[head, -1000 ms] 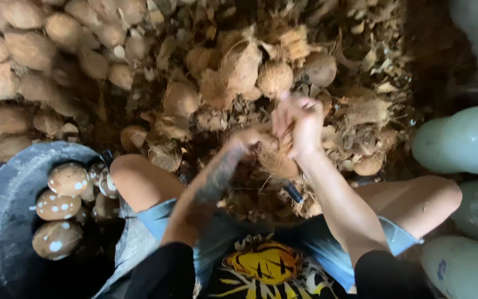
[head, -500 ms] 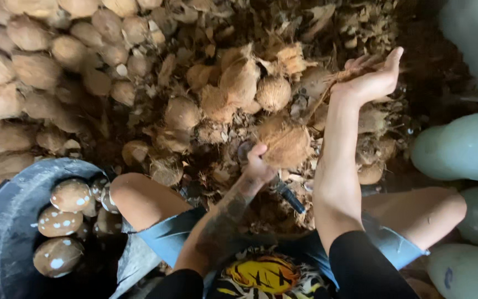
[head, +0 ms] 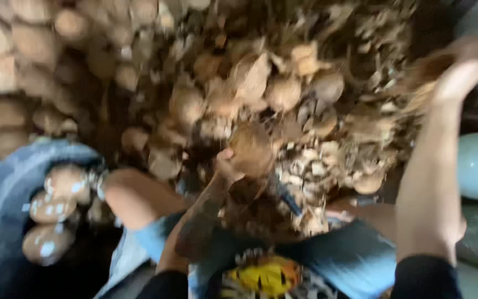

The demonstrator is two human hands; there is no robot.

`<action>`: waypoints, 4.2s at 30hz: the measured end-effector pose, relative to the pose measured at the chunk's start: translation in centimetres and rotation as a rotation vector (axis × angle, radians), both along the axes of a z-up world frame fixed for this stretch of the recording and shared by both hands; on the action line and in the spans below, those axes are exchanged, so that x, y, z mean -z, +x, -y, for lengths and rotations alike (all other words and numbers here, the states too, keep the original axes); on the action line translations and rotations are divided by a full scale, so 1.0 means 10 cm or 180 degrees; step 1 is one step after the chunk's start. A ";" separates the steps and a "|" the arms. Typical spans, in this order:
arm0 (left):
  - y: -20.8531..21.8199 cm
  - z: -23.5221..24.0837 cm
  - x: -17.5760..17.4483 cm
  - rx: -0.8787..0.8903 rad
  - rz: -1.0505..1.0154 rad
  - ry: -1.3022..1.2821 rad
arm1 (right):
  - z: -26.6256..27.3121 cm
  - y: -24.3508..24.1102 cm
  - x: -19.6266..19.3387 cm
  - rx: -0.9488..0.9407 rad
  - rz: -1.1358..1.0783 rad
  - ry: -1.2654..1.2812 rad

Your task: The person sits cross-legged on the ground and uses a machete to peel the husk off coconuts. They hold each coconut in their left hand and strike it with the machete in their right hand to remove the outer layer, then place the peeled coconut into a large black basin.

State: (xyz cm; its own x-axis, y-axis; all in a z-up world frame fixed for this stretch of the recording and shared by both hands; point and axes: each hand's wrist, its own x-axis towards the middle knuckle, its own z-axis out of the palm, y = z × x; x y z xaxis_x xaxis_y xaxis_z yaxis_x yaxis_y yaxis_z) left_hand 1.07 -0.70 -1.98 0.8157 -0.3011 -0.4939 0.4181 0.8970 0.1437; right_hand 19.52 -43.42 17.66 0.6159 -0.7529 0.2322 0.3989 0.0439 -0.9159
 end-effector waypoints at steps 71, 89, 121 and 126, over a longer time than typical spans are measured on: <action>-0.06 -0.04 0.84 -0.0240 -0.0719 0.0626 | -1.55 1.04 1.40 -0.0875 -0.0456 -0.3479; 0.25 -0.25 0.56 -0.0595 0.0349 -0.0432 | -1.86 -2.46 3.34 -0.3754 -0.4694 -0.3606; 0.05 -0.32 0.56 -0.0135 0.0151 0.0779 | -2.31 -3.06 1.62 -0.3704 -0.3089 -0.1604; -0.13 -0.28 0.48 -0.0169 -0.0277 0.1123 | -2.21 -3.16 1.59 -0.4181 -0.0072 -0.0355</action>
